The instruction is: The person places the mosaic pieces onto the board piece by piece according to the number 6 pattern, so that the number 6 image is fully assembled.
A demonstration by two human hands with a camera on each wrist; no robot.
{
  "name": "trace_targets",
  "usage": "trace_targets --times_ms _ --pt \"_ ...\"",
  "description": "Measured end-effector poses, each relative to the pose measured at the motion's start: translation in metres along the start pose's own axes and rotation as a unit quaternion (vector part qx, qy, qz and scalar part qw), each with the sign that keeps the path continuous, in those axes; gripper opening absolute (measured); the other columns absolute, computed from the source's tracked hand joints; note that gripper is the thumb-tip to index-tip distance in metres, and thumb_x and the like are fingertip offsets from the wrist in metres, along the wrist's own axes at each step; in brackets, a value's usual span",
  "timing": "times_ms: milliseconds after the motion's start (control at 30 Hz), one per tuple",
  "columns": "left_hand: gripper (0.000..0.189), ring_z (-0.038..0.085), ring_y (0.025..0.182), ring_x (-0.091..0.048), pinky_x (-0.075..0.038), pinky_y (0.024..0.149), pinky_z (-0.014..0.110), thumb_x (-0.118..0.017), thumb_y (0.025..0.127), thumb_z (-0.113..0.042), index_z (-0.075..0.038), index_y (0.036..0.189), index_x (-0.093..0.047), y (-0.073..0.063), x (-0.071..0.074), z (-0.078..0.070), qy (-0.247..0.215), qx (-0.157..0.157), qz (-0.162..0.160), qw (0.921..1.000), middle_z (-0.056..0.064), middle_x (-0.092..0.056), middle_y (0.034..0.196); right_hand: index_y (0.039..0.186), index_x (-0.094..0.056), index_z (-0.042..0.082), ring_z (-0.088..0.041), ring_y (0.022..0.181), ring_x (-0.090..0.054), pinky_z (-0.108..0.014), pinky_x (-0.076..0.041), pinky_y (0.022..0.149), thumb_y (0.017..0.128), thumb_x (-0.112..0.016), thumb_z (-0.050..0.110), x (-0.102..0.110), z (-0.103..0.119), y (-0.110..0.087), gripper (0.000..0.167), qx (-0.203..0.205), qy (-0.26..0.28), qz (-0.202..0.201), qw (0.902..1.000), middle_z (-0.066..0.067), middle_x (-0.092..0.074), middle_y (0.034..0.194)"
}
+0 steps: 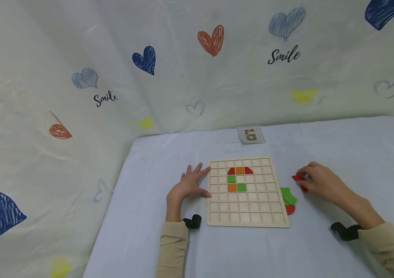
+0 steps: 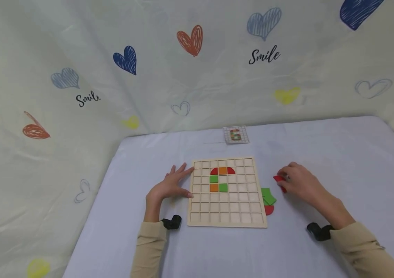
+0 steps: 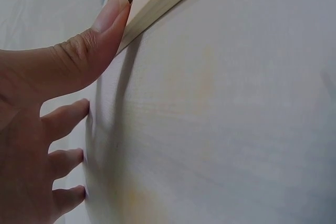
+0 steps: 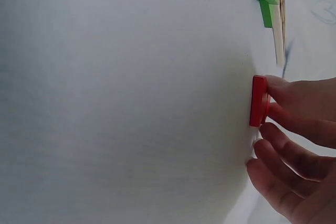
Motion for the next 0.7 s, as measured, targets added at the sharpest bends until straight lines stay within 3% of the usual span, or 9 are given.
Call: trace_targets --times_ms 133,367,700 --pt "0.097 0.041 0.159 0.007 -0.003 0.128 0.061 -0.089 0.080 -0.030 -0.026 0.162 -0.036 0.0000 0.0009 -0.0008 0.000 0.001 0.004 1.0000 0.006 -0.012 0.174 0.096 -0.071 -0.010 -0.030 0.079 -0.060 -0.041 -0.058 0.066 0.080 -0.082 0.002 -0.0012 -0.0024 0.0017 0.022 -0.010 0.009 0.009 0.9999 -0.019 -0.064 0.089" --pt "0.098 0.040 0.160 0.007 -0.002 0.128 0.061 -0.089 0.080 -0.030 -0.027 0.162 -0.035 0.0024 0.0023 -0.0025 -0.003 0.002 0.001 1.0000 0.006 -0.012 0.174 0.100 -0.064 -0.008 -0.019 0.071 -0.057 -0.025 -0.051 0.057 0.083 -0.077 -0.002 -0.0003 -0.0018 0.0070 0.023 -0.031 0.069 0.044 0.9961 -0.011 -0.067 0.085" --pt "0.098 0.039 0.160 0.008 -0.001 0.128 0.060 -0.089 0.080 -0.031 -0.027 0.162 -0.035 0.0039 0.0002 0.0003 -0.007 0.007 0.003 0.9999 0.005 -0.011 0.174 0.098 -0.070 -0.003 -0.016 0.065 -0.054 -0.024 -0.047 0.056 0.087 -0.076 0.000 0.0027 0.0045 0.0062 0.013 -0.015 0.073 0.030 0.9968 -0.002 -0.066 0.075"
Point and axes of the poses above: each hand's wrist, its own y-axis towards the middle knuckle, its own x-axis out of the back of the hand, z = x × y, the point moved 4 cm from there along y, towards the middle knuckle
